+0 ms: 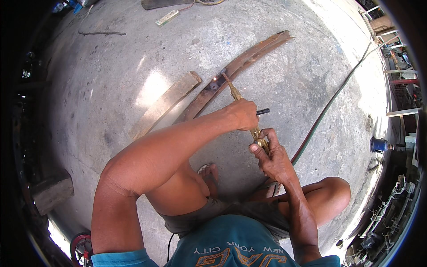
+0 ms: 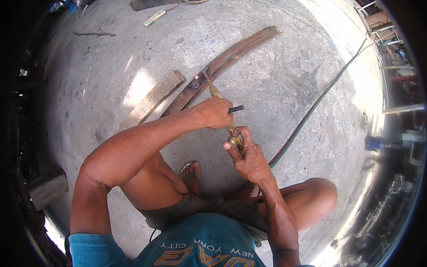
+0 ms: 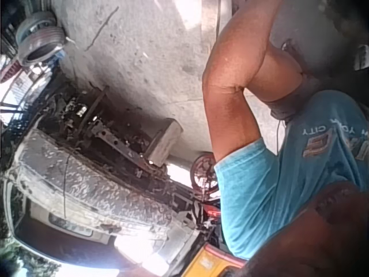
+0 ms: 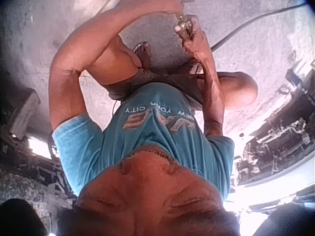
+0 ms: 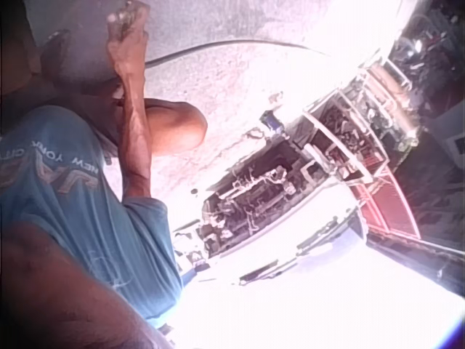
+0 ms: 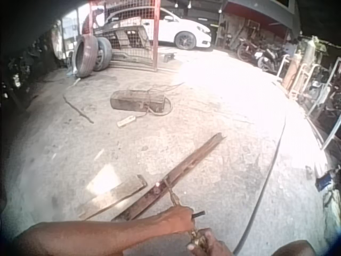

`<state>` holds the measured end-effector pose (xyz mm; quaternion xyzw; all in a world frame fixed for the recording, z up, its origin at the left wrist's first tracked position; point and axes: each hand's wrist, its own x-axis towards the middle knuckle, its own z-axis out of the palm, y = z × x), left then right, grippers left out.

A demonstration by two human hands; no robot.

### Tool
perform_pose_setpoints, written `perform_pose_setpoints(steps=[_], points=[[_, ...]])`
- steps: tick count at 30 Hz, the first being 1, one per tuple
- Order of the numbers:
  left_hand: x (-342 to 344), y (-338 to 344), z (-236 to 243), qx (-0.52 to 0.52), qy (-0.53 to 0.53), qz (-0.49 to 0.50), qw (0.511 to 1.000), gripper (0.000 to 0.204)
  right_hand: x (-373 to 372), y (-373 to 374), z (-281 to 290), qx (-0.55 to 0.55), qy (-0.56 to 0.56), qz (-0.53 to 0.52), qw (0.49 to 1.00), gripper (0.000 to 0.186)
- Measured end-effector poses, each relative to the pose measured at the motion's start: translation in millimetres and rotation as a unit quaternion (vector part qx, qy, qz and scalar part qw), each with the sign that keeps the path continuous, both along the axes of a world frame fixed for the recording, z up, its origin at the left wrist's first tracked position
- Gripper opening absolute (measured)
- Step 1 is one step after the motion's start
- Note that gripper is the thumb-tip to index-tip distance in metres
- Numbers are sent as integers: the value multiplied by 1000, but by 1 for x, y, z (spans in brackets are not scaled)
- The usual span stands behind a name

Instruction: The person uses a handheld welding torch to weld a curved metal bar resting on the concrete floor. The person holds the torch steadily and moves it along the seam of the metal piece, producing sparks and molten metal.

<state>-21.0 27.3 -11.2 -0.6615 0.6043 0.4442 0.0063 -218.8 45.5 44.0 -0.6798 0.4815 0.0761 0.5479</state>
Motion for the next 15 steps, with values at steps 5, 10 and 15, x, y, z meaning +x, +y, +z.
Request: perform_pose_setpoints(steps=[5, 10, 15], points=[[2, 1, 0, -4, 0, 5, 1000, 42, 0, 1, -1, 3, -17, 2, 1000, 28], [0, 1, -3, -14, 4, -1, 1000, 42, 0, 1, -1, 16, -14, -6, 1000, 27], [1, 2, -2, -22, 8, 2, 1000, 42, 0, 0, 0, 19, -11, -5, 1000, 27]])
